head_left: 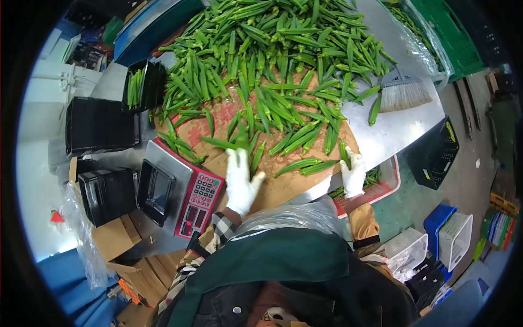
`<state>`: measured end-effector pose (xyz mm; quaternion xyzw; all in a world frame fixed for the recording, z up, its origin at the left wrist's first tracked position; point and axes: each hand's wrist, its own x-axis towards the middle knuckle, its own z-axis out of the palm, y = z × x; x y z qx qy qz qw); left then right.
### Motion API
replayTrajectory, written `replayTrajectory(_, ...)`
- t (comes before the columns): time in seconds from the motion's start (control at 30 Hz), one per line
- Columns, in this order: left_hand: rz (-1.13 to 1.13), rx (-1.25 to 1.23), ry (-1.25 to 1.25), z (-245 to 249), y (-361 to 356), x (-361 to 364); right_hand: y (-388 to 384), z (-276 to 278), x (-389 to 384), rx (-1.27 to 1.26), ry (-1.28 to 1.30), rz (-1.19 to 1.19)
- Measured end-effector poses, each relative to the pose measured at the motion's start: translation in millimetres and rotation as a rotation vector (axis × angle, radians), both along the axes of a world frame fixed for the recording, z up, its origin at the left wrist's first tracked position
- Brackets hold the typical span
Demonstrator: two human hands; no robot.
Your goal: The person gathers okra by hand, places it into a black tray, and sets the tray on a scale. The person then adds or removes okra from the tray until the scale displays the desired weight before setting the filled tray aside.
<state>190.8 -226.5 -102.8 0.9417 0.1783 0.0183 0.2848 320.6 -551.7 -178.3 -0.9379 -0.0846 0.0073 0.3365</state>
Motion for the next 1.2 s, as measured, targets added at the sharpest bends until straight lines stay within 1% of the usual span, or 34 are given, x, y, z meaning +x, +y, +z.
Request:
replayTrajectory(0.03,-0.086,0.077,0.079,-3.0,-7.3,-11.9,0.8,4.2,0.1,0.018,0.022,-0.01)
replayTrajectory(0.1,-0.152,-0.012,0.082,-6.7,-13.7,-27.1,-1.0,7.2,-0.5,0.082,-0.044,0.011)
replayTrajectory(0.13,-0.136,-0.173,0.053,-8.0,-14.8,-32.4,2.7,16.3,-4.8,0.098,-0.08,0.017)
replayTrajectory(0.17,-0.032,-0.333,0.06,-8.8,-16.0,-37.0,7.9,26.1,-9.7,0.169,-0.059,0.013)
replayTrajectory(0.23,0.157,-0.5,-0.029,-6.9,-10.3,-41.9,16.7,31.0,-23.6,0.194,-0.028,0.086)
replayTrajectory(0.27,0.203,-0.458,-0.078,-5.2,-4.2,-44.1,23.9,31.6,-27.8,0.203,-0.064,0.169)
replayTrajectory(0.3,0.23,-0.361,-0.068,2.1,3.2,-42.3,29.4,34.5,-30.0,0.159,-0.039,0.275)
replayTrajectory(0.37,0.358,-0.518,-0.138,-1.0,21.3,-43.7,40.9,31.2,-40.4,-0.017,-0.122,0.358)
replayTrajectory(0.4,0.414,-0.49,-0.143,6.6,25.5,-40.0,39.0,26.7,-39.4,-0.077,-0.099,0.4)
replayTrajectory(0.5,0.542,-0.752,-0.198,8.3,35.7,-32.1,34.8,19.7,-40.7,-0.205,0.02,0.392)
replayTrajectory(0.53,0.519,-0.718,-0.178,7.5,35.5,-28.4,33.4,19.7,-39.8,-0.194,-0.019,0.407)
replayTrajectory(0.6,0.472,-0.651,-0.139,3.9,27.7,-18.2,29.9,22.6,-39.8,-0.185,0.02,0.439)
replayTrajectory(0.63,0.451,-0.582,-0.078,-0.5,21.6,-11.8,27.8,23.8,-41.2,-0.182,0.041,0.456)
replayTrajectory(0.7,0.262,-0.269,-0.084,-4.4,3.1,2.4,25.3,16.8,-46.3,0.011,0.231,0.382)
replayTrajectory(0.73,0.132,-0.014,-0.191,-10.7,-3.9,9.5,26.1,17.4,-48.5,0.108,0.324,0.342)
replayTrajectory(0.77,0.08,-0.009,-0.035,-13.7,-6.1,12.0,27.6,19.1,-50.7,0.186,0.292,0.345)
replayTrajectory(0.83,0.044,0.078,-0.128,-26.6,-3.0,11.3,40.4,39.9,-50.0,0.346,0.223,0.356)
replayTrajectory(0.87,0.196,-0.2,-0.176,-27.7,-0.2,9.2,44.0,55.3,-49.8,0.317,0.294,0.331)
replayTrajectory(0.9,0.347,-0.476,-0.22,-11.7,2.2,10.2,45.7,55.8,-49.7,0.266,0.283,0.315)
replayTrajectory(0.93,0.396,-0.447,-0.046,17.0,19.5,13.7,47.5,55.3,-49.1,0.216,0.275,0.299)
replayTrajectory(0.97,0.515,-0.749,-0.177,19.4,37.6,8.8,49.7,54.0,-48.5,0.165,0.267,0.283)
replayTrajectory(1.0,0.508,-0.679,-0.263,41.7,46.3,7.8,53.4,51.9,-47.1,0.146,0.217,0.31)
replayTrajectory(1.03,0.467,-0.405,-0.325,40.4,65.6,1.4,58.9,49.3,-43.6,0.126,0.166,0.338)
replayTrajectory(1.1,0.556,-0.47,-0.351,48.4,81.7,-5.7,72.9,45.9,-36.4,0.084,0.019,0.417)
replayTrajectory(1.17,0.503,-0.48,-0.243,42.1,83.8,-10.6,88.4,43.8,-30.7,0.043,-0.178,0.511)
replayTrajectory(1.2,0.474,-0.486,-0.19,35.9,85.1,-12.5,91.3,37.7,-29.0,-0.026,-0.192,0.57)
